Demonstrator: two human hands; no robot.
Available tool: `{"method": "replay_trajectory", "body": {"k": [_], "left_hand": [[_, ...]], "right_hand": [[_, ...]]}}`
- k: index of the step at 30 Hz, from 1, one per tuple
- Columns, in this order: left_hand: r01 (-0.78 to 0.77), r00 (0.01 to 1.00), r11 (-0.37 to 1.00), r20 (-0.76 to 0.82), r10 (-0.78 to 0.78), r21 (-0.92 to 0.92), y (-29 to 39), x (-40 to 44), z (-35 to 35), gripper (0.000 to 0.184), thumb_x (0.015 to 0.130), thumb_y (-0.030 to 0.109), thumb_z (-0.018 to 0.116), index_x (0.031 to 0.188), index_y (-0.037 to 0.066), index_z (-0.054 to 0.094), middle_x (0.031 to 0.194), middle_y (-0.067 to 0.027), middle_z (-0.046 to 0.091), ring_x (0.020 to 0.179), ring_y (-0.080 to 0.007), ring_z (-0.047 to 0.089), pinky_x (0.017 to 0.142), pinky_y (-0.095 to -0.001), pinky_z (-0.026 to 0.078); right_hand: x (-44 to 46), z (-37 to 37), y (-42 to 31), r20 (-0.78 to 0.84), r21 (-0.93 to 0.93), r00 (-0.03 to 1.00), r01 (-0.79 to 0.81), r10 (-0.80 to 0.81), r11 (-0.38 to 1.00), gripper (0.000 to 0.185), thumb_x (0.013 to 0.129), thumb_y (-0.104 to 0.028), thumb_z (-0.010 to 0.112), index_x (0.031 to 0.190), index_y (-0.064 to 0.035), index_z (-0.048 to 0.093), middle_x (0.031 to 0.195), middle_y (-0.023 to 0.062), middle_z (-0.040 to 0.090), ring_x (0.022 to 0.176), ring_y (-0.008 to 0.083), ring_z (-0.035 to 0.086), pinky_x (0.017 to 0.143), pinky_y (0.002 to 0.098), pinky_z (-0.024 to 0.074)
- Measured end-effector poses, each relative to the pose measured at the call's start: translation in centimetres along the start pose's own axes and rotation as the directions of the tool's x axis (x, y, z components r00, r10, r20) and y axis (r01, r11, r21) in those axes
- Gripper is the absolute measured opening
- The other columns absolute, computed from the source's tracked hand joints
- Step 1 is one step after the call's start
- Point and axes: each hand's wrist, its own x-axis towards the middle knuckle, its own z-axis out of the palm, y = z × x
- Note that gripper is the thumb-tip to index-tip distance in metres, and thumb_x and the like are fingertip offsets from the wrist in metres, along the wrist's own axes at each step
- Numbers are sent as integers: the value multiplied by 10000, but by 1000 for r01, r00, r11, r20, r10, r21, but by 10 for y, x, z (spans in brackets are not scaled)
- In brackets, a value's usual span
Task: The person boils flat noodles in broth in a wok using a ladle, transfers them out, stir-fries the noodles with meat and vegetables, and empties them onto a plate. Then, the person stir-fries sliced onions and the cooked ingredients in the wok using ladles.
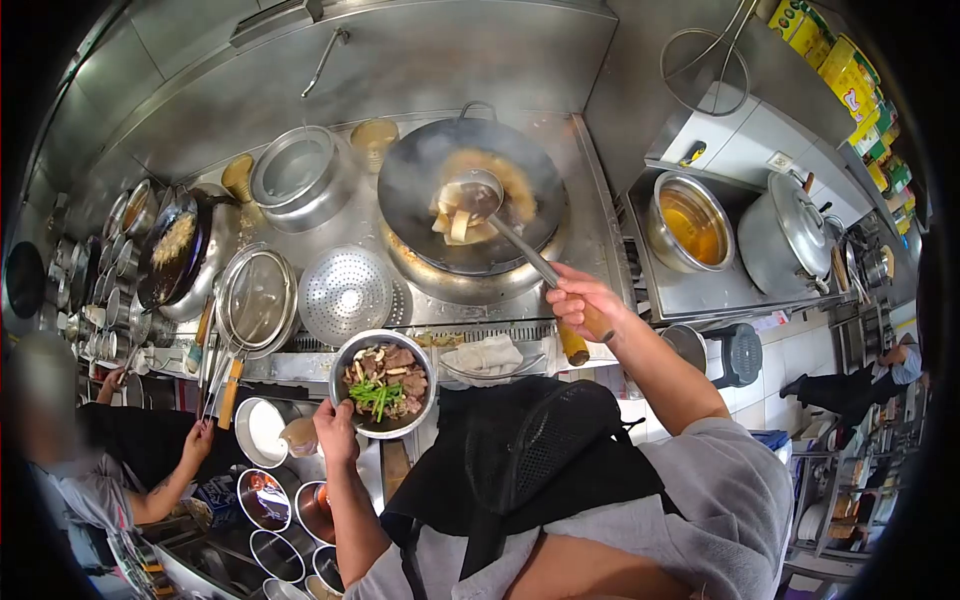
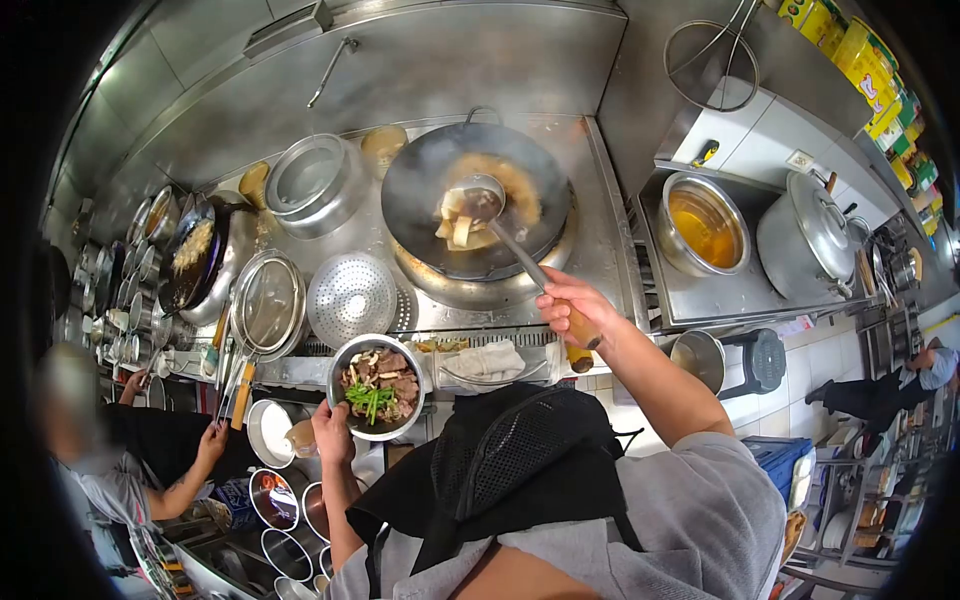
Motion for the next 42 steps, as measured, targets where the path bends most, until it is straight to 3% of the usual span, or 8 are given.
{"method": "replay_trajectory", "body": {"k": [6, 10, 14, 16, 20, 28, 31, 42], "left_hand": [[224, 975, 920, 83, -208, -323, 17, 14, 64, 568, 709, -65, 495, 1271, 0, 446, 1051, -155, 616, 857, -279, 652, 754, -420, 556], [104, 994, 813, 24, -110, -572, 26, 40, 116, 699, 675, -68, 466, 1359, 61, 392, 1248, -165, 528, 1096, -356, 575, 856, -560, 523], [-331, 944, 941, -8, 331, -67, 88, 108, 188, 782, 693, -142, 417, 1437, 69, 300, 1380, -200, 405, 1232, -354, 474, 1015, -469, 427], [-594, 690, 469, 114, 715, 653, 102, 142, 235, 858, 644, -140, 487, 1452, 74, 292, 1444, -254, 281, 1326, -423, 324, 1101, -424, 318], [-368, 797, 146, 230, 559, 918, 115, 171, 331, 828, 700, -87, 522, 1440, 246, 358, 1507, -170, 233, 1324, -447, 295, 981, -485, 451], [-503, 444, 221, 30, 896, 835, 185, 209, 328, 783, 695, -94, 535, 1406, 217, 425, 1481, -211, 275, 1321, -437, 315, 1025, -495, 399], [-631, 674, 205, 398, 622, 748, 140, 213, 301, 843, 678, -128, 510, 1435, 221, 385, 1506, -206, 238, 1341, -428, 314, 1069, -482, 360], [-375, 883, 881, -178, 434, 289, 47, 148, 76, 745, 713, -59, 442, 1424, -15, 222, 1399, -237, 334, 1330, -333, 320, 1117, -385, 235]], "right_hand": [[-26, -20, -39, -164, -695, 978, -22, -129, 719, 737, 893, -45, 531, 1520, -223, 187, 713, 22, 467, 567, 102, 461, 475, 259, 399], [-51, -101, -70, 40, -945, 890, -114, -454, -307, 812, 860, -75, 516, 1522, -288, 97, 842, 261, 609, 699, 381, 620, 686, 452, 519], [-80, -159, -94, -57, -898, 839, -280, -542, -339, 808, 843, -75, 513, 1509, -331, 133, 884, 303, 609, 802, 453, 606, 777, 512, 488], [-94, -172, -99, -147, -846, 839, -380, -523, -373, 776, 845, -96, 511, 1491, -378, 185, 926, 286, 624, 837, 442, 613, 792, 529, 477], [-117, -175, -101, -70, -858, 867, -305, -493, -414, 735, 851, -104, 511, 1478, -378, 242, 1019, 222, 634, 832, 423, 618, 767, 503, 500], [-88, -155, -110, 75, -861, 883, -177, -463, -477, 745, 809, -52, 528, 1479, -273, 288, 875, 227, 635, 781, 419, 605, 720, 500, 484], [-42, -123, -105, 28, -900, 883, -182, -469, -396, 778, 808, -82, 557, 1494, -278, 248, 747, 221, 617, 713, 441, 591, 687, 510, 464], [341, 94, -14, 115, -954, 961, 178, -252, 243, 709, 867, -9, 488, 1497, -203, 228, 823, 92, 586, 525, 153, 488, 431, 319, 417]]}}
